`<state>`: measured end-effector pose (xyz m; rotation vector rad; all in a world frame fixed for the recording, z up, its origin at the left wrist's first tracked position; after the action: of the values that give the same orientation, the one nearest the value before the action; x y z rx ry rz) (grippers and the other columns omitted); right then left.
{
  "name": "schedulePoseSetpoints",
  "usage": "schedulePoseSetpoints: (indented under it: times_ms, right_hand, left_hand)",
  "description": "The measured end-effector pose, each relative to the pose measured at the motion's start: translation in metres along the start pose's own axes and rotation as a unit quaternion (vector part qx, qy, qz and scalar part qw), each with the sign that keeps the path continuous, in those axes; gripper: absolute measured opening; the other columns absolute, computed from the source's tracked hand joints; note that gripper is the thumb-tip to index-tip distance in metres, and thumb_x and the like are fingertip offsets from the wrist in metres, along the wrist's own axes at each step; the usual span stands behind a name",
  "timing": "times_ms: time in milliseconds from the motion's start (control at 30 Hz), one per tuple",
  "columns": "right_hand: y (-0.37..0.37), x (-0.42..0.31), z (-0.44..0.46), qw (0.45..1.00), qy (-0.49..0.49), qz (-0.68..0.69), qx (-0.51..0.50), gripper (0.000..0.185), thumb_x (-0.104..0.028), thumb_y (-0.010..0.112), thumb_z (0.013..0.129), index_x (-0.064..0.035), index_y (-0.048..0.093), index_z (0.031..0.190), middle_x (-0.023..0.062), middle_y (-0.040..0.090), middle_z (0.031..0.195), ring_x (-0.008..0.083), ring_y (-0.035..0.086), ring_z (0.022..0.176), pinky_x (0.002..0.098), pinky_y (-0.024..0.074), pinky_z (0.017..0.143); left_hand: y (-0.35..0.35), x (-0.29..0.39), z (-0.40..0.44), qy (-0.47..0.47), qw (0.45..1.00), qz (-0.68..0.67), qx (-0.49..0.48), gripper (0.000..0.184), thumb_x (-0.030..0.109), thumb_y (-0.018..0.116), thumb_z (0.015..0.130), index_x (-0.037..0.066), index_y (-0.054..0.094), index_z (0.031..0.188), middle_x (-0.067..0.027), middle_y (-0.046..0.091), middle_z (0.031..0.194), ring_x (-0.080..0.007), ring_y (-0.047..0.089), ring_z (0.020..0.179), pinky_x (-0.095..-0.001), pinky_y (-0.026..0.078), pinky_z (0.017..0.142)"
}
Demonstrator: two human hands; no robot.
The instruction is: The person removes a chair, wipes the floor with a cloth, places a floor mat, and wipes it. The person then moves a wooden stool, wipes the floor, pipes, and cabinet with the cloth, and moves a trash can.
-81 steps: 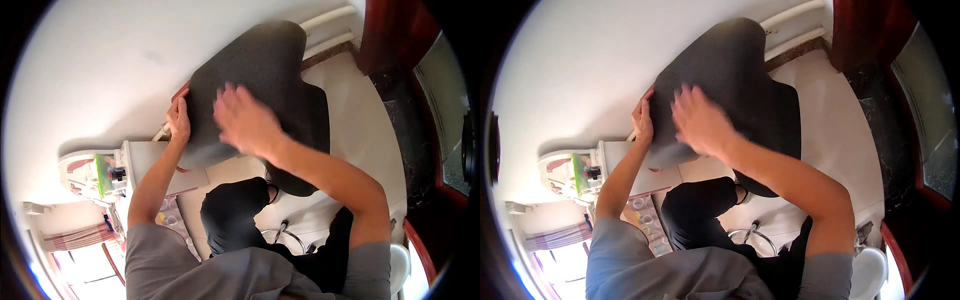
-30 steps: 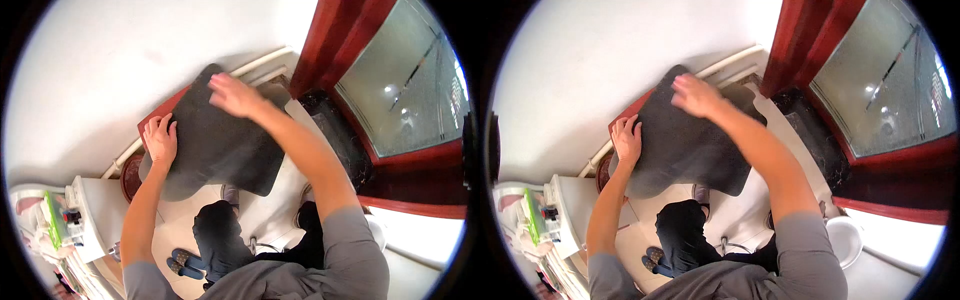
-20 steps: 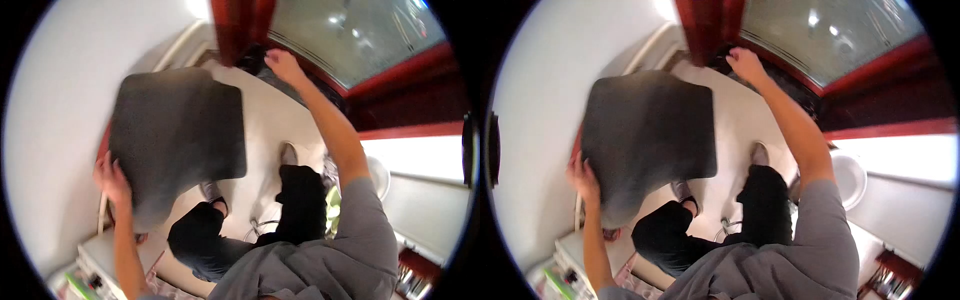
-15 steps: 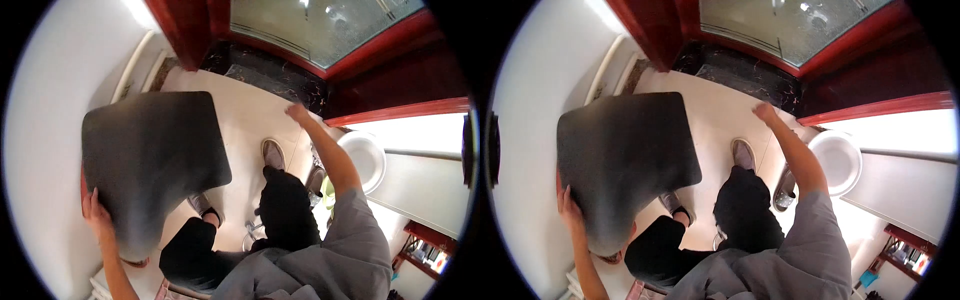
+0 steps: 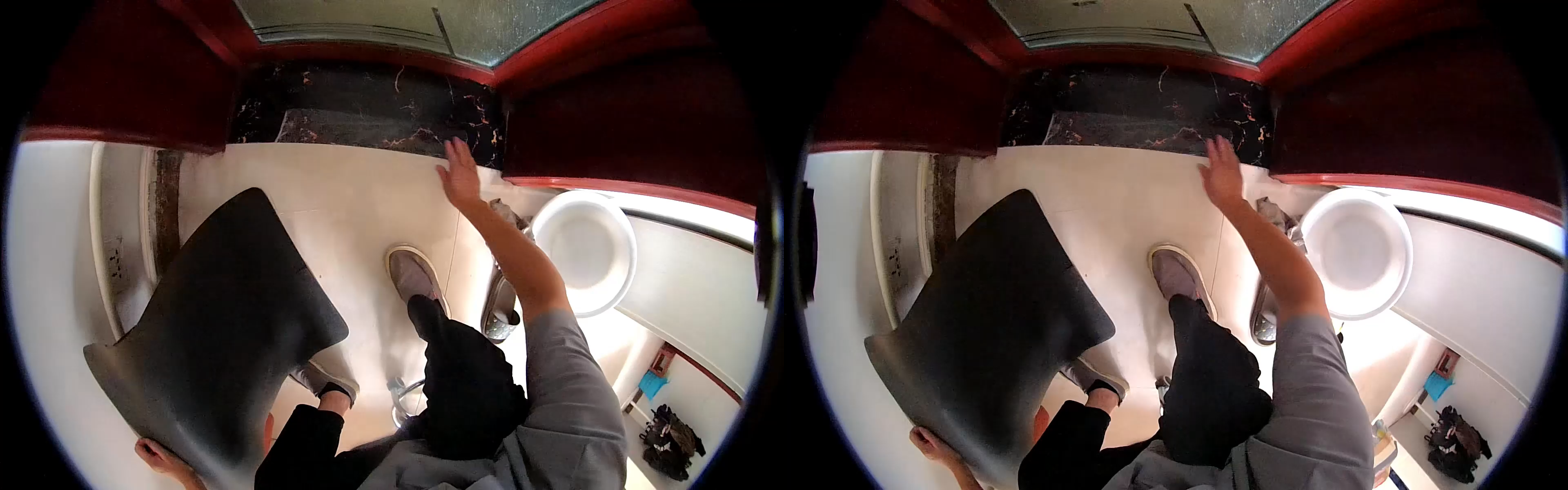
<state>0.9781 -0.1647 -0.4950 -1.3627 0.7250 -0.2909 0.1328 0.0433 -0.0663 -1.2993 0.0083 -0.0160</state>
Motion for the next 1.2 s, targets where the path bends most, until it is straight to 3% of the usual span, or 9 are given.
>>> schedulePoseSetpoints:
  times_ms: [200,300,367,500,567,700,833,1000,1200]
  right_hand:
    - [0.031,-0.021,0.008,0.995,-0.056,-0.077,-0.040,0.072,-0.043,0.055,0.098,-0.0015,0.033,0.153,0.0169,0.027,0.163,0.0333,0.024,0.151,0.0476,0.0190,0.123]
    - [0.027,0.004,-0.001,0.995,0.005,-0.093,-0.016,0.074,-0.045,0.052,0.099,-0.0036,0.029,0.155,0.0136,0.024,0.164,0.0306,0.021,0.152,0.0479,0.0161,0.124]
    - [0.021,0.016,-0.007,0.993,0.020,-0.111,-0.020,0.074,-0.044,0.053,0.098,-0.0041,0.030,0.155,0.0137,0.025,0.164,0.0300,0.022,0.152,0.0484,0.0169,0.123]
    - [0.007,0.053,-0.015,0.990,0.051,-0.125,-0.047,0.076,-0.042,0.055,0.096,-0.0046,0.027,0.156,0.0130,0.024,0.165,0.0285,0.022,0.152,0.0486,0.0185,0.123]
    - [-0.003,0.056,-0.011,0.991,0.024,-0.131,0.024,0.066,-0.035,0.059,0.093,-0.0055,0.041,0.149,0.0121,0.037,0.158,0.0304,0.035,0.145,0.0497,0.0297,0.118]
    - [-0.042,0.077,-0.003,0.981,0.159,0.037,0.108,0.022,-0.015,0.060,0.088,-0.0040,0.069,0.106,0.0160,0.066,0.114,0.0372,0.058,0.114,0.0442,0.0485,0.099]
    - [-0.062,0.083,-0.087,0.953,0.221,-0.100,-0.182,0.052,-0.014,0.065,0.082,-0.0052,0.055,0.132,0.0235,0.051,0.136,0.0422,0.050,0.125,0.0550,0.0461,0.100]
    - [-0.067,0.067,-0.177,0.918,0.222,-0.252,-0.213,0.078,-0.005,0.062,0.080,-0.0066,0.030,0.151,0.0261,0.043,0.142,0.0444,0.050,0.122,0.0550,0.0457,0.100]
    - [-0.073,0.059,-0.168,0.937,0.247,0.014,-0.247,0.074,-0.007,0.064,0.081,-0.0045,0.038,0.150,0.0268,0.042,0.142,0.0480,0.047,0.126,0.0506,0.0464,0.102]
  left_hand:
    - [0.003,-0.001,0.005,-0.039,0.999,0.004,-0.015,0.034,0.031,0.045,0.107,-0.002,0.055,0.111,-0.0157,0.058,0.106,-0.0302,0.054,0.098,-0.0389,0.044,0.092]
    - [0.004,0.002,0.000,-0.007,1.000,-0.014,-0.017,0.036,0.032,0.045,0.107,-0.001,0.056,0.109,-0.0165,0.058,0.105,-0.0309,0.054,0.096,-0.0402,0.044,0.090]
    - [-0.003,0.021,-0.005,-0.024,1.000,-0.011,0.017,0.044,0.039,0.056,0.103,-0.004,0.061,0.113,-0.0264,0.064,0.105,-0.0371,0.060,0.091,-0.0486,0.050,0.086]
    - [-0.001,0.012,-0.003,-0.019,0.998,-0.062,0.015,0.047,0.044,0.061,0.099,-0.003,0.058,0.101,-0.0191,0.059,0.092,-0.0321,0.054,0.081,-0.0454,0.049,0.075]
    - [0.001,0.005,-0.002,-0.005,0.997,-0.072,0.021,0.049,0.046,0.062,0.098,-0.002,0.057,0.099,-0.0179,0.058,0.090,-0.0309,0.053,0.081,-0.0460,0.049,0.074]
    - [-0.004,-0.005,0.000,-0.009,0.999,-0.041,0.013,0.048,0.045,0.061,0.099,-0.002,0.056,0.098,-0.0177,0.057,0.092,-0.0300,0.053,0.083,-0.0457,0.048,0.076]
    - [0.004,-0.007,-0.001,-0.036,0.994,-0.103,0.007,0.046,0.043,0.061,0.099,-0.002,0.056,0.098,-0.0181,0.057,0.092,-0.0314,0.052,0.085,-0.0460,0.047,0.079]
    - [0.003,-0.019,0.002,-0.003,0.997,-0.080,0.009,0.043,0.040,0.062,0.099,-0.002,0.056,0.097,-0.0183,0.056,0.091,-0.0328,0.052,0.083,-0.0482,0.047,0.078]
    - [0.004,-0.020,0.001,-0.007,0.996,-0.084,0.022,0.040,0.037,0.059,0.101,-0.002,0.056,0.096,-0.0185,0.057,0.091,-0.0328,0.052,0.082,-0.0486,0.046,0.077]
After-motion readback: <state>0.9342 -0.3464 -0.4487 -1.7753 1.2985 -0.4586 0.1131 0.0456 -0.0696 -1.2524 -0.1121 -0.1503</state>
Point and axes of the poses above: each hand's wrist, its own z-axis towards the middle knuckle, its own y-axis out of the palm, x = y × z, the point moved 7 cm from there along z, towards the middle knuckle
